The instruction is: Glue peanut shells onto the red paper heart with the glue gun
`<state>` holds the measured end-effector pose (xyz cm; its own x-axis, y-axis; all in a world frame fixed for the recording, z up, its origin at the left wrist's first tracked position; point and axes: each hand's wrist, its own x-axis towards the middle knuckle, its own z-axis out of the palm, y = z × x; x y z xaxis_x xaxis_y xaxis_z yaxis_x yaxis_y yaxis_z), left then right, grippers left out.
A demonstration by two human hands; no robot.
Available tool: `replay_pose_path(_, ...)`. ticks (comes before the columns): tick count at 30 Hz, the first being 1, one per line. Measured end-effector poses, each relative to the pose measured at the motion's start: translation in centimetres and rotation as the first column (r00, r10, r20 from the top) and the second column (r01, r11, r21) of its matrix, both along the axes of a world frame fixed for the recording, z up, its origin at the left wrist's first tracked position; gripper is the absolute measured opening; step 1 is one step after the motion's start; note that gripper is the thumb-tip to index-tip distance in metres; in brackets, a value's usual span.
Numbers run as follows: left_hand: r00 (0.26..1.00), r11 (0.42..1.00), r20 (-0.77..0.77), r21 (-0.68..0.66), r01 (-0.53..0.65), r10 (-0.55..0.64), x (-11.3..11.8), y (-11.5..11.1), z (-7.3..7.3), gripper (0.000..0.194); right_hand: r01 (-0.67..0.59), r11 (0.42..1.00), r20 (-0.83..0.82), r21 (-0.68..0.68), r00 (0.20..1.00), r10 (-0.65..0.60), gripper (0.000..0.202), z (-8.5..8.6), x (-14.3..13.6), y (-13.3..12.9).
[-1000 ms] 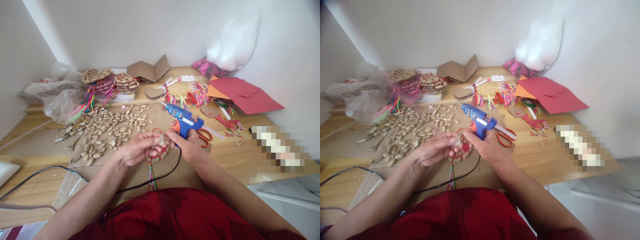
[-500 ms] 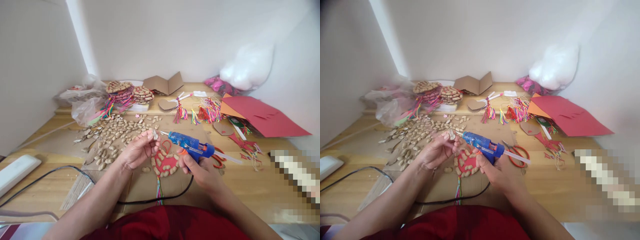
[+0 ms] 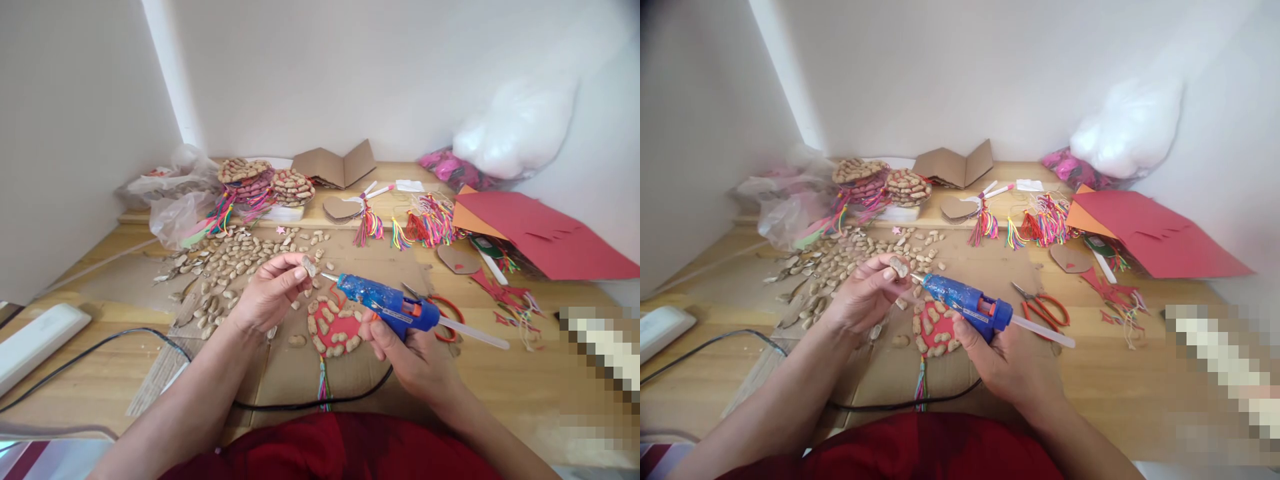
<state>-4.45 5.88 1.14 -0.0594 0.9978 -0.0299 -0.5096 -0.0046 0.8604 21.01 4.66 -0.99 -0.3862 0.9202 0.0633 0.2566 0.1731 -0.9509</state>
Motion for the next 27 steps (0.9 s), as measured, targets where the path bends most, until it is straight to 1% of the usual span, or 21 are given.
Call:
replay_pose_path(3,1.000,1.000,-0.016,0.010,-0.003,0.003,0.0,-0.1,0.1,0.031,0.037,0.999,0.046,0.040,0.998,-0.039,0.019,0.3,-0.1,-0.1)
replay_pose_path(9,1.000,0.999,-0.015,0.040,0.024,-0.024,-0.1,-0.1,0.0,0.028,0.012,0.998,0.090,0.065,0.996,-0.018,0.024,0.5,-0.1,-0.2)
replay_pose_path(14,0.999,0.996,-0.013,0.081,0.045,-0.044,-0.3,0.1,-0.4,0.027,0.031,0.997,0.223,0.066,0.974,-0.045,0.035,1.2,-0.2,-0.3)
replay_pose_path(17,0.998,0.994,-0.011,0.090,0.056,-0.055,-0.5,0.1,-0.5,0.025,0.021,0.997,0.286,0.069,0.957,-0.040,0.039,1.8,-0.2,-0.5)
replay_pose_path(21,0.999,0.994,-0.005,0.098,0.042,-0.042,-0.5,0.0,-0.5,0.025,0.009,0.996,0.304,0.083,0.952,-0.034,0.039,2.2,-0.1,-0.6)
replay_pose_path(27,0.998,0.994,-0.016,0.091,0.055,-0.054,-0.4,0.1,-0.7,0.024,0.012,0.995,0.280,0.101,0.959,-0.040,0.040,1.9,-0.2,-0.5)
